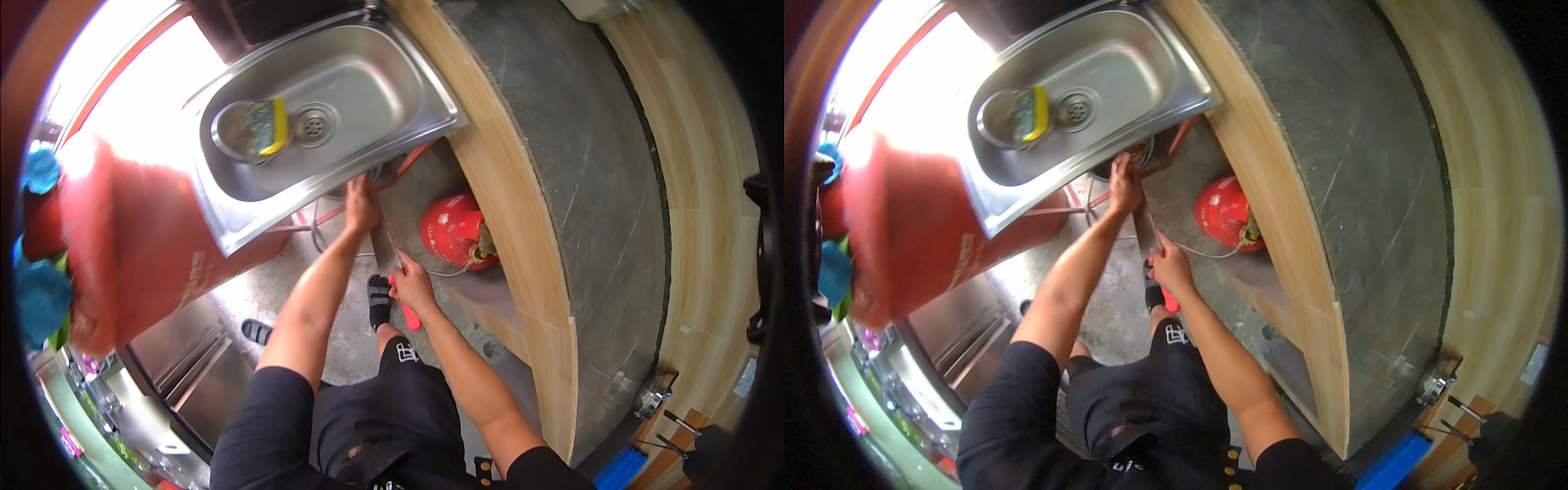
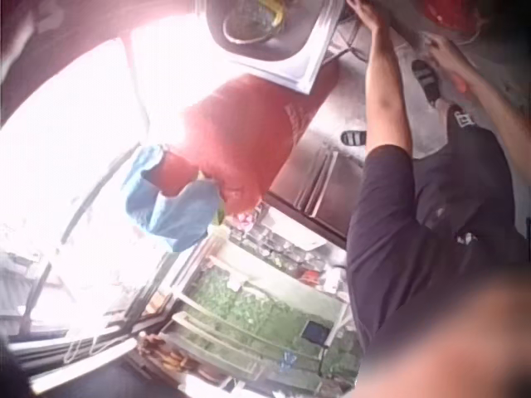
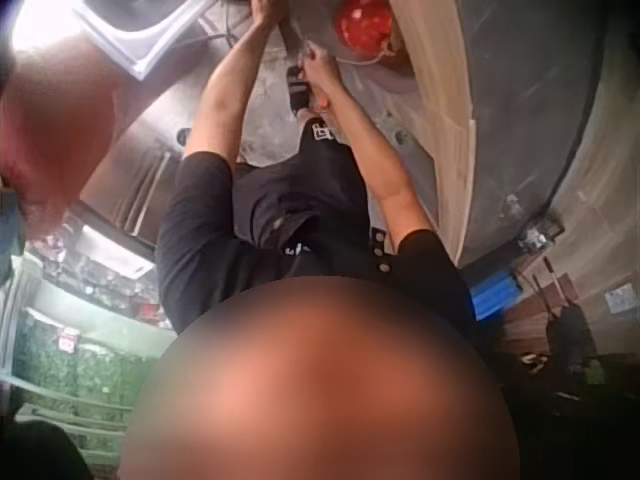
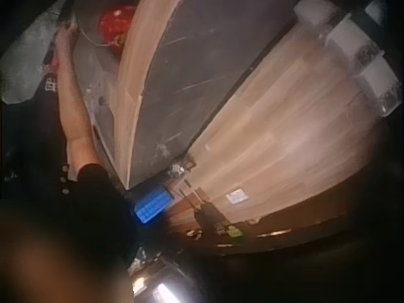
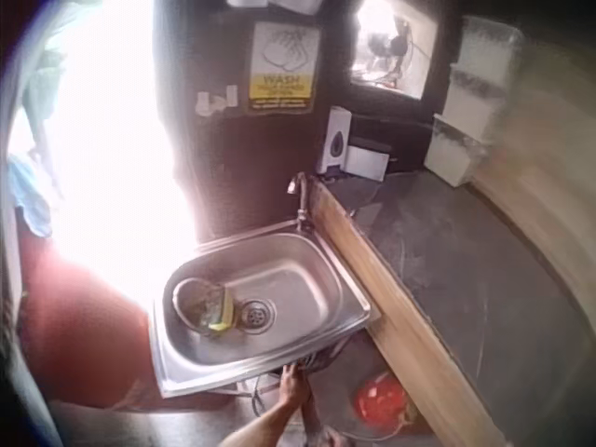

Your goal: The person peels multiple red onions one by one using a knife on a white cutting board. They remove the outer skin layers and place the peeled onions into a metal tray. The person repeats this process for several onions throughout the clip.

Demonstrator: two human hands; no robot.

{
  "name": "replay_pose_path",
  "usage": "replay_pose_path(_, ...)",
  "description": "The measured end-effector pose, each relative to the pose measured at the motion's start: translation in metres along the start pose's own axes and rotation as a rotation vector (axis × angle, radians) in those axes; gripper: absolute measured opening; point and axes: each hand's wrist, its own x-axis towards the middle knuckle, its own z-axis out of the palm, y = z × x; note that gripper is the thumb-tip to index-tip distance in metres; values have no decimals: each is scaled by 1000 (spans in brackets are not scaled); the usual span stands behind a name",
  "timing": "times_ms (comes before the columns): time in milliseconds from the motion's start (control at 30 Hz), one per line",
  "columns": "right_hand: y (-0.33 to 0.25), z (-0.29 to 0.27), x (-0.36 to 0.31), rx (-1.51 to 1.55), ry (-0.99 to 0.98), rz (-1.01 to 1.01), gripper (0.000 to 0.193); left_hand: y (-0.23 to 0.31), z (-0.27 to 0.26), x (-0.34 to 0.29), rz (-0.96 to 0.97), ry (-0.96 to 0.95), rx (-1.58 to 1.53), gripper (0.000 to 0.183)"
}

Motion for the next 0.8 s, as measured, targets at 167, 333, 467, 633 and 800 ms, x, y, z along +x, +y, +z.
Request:
replay_pose_path(167,0,-31,24,82,-5,48,59,-53,-9,99,220,-27,420,41)
replay_pose_path(333,25,-43,22,213,1,54,61,-79,-29,84,92,-66,448,36)
replay_pose_path(467,42,-46,4,157,-29,22,53,-105,-53,12,175,53,585,37)
replay_pose_path(633,84,-45,-27,-326,-98,-9,49,-90,-140,-264,-388,-366,107,64)
replay_pose_path(800,121,-18,-53,-933,-176,-382,56,-80,-283,-518,-540,-655,125,50)
